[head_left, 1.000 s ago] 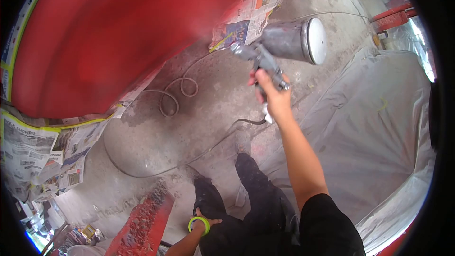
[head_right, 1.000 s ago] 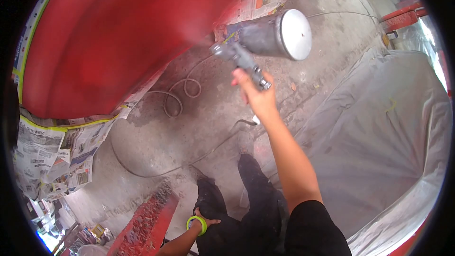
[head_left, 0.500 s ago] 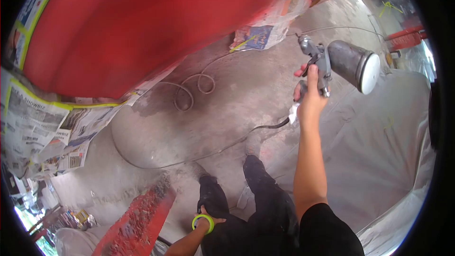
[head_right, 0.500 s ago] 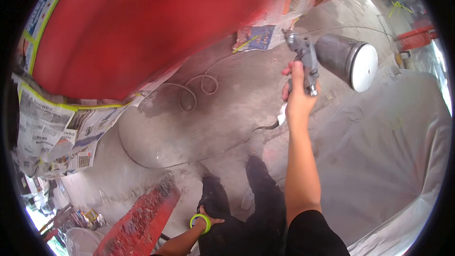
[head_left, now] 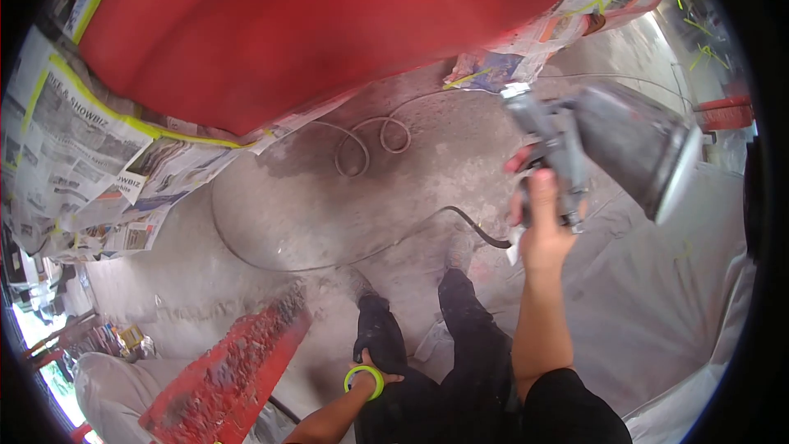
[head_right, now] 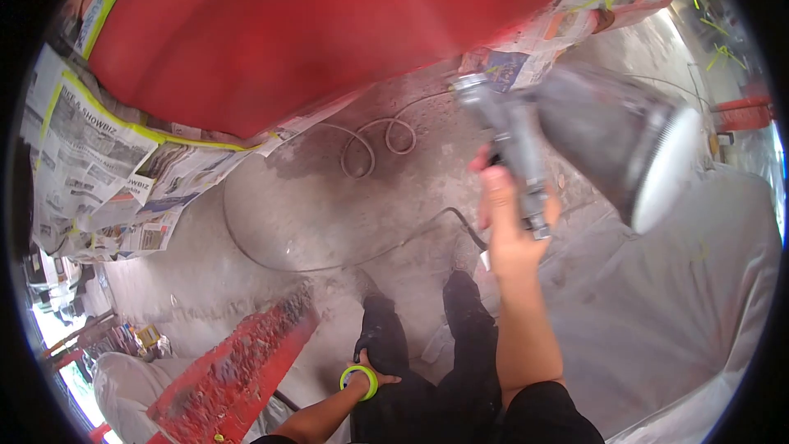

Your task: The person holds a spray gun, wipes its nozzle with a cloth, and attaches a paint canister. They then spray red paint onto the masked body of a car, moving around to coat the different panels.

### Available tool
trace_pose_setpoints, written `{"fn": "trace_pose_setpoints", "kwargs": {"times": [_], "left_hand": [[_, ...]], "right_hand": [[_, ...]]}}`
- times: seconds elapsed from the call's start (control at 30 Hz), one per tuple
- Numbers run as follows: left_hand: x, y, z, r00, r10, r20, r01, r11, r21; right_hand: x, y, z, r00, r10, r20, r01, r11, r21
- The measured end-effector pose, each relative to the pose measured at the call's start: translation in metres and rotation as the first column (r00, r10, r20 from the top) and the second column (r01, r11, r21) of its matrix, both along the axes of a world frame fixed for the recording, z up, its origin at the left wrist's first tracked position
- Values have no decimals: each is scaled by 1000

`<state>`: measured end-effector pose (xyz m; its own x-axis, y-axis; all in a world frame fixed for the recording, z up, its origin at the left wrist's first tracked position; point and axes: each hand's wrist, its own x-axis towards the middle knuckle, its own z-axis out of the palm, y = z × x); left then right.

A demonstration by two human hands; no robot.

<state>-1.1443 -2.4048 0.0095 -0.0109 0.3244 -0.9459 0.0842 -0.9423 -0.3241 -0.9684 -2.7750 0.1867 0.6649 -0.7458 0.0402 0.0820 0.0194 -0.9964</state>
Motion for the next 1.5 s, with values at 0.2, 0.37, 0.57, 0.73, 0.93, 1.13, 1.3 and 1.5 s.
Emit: {"fn": "trace_pose_setpoints", "kwargs": {"times": [0.2,0.37,0.57,0.73,0.93,1.13,1.3,1.5], "left_hand": [[-7,11,-3,999,39,8,-38,999,-22],[-15,19,-5,999,40,20,-39,999,-28],[-16,26,-3,998,44,34,-43,998,-43],[-13,32,-2,991,132,33,-130,991,-41],[-7,35,1,991,133,20,-132,990,-56],[-5,37,2,997,76,35,-73,994,-78],[-3,39,1,998,60,18,-59,996,-74],[-5,44,-1,998,53,23,-51,994,-96]], "right_hand": [[22,12,-4,976,-204,80,205,979,0],[29,68,-19,991,73,110,-90,983,162],[32,100,-21,950,309,50,-307,951,-30],[38,72,-25,1000,2,25,-2,1000,22],[42,72,-29,964,-242,107,246,969,-27],[25,125,-55,968,249,-25,-248,968,48],[37,142,-71,951,306,-41,-309,936,-167],[40,102,-81,993,-105,-56,108,993,56]]}}
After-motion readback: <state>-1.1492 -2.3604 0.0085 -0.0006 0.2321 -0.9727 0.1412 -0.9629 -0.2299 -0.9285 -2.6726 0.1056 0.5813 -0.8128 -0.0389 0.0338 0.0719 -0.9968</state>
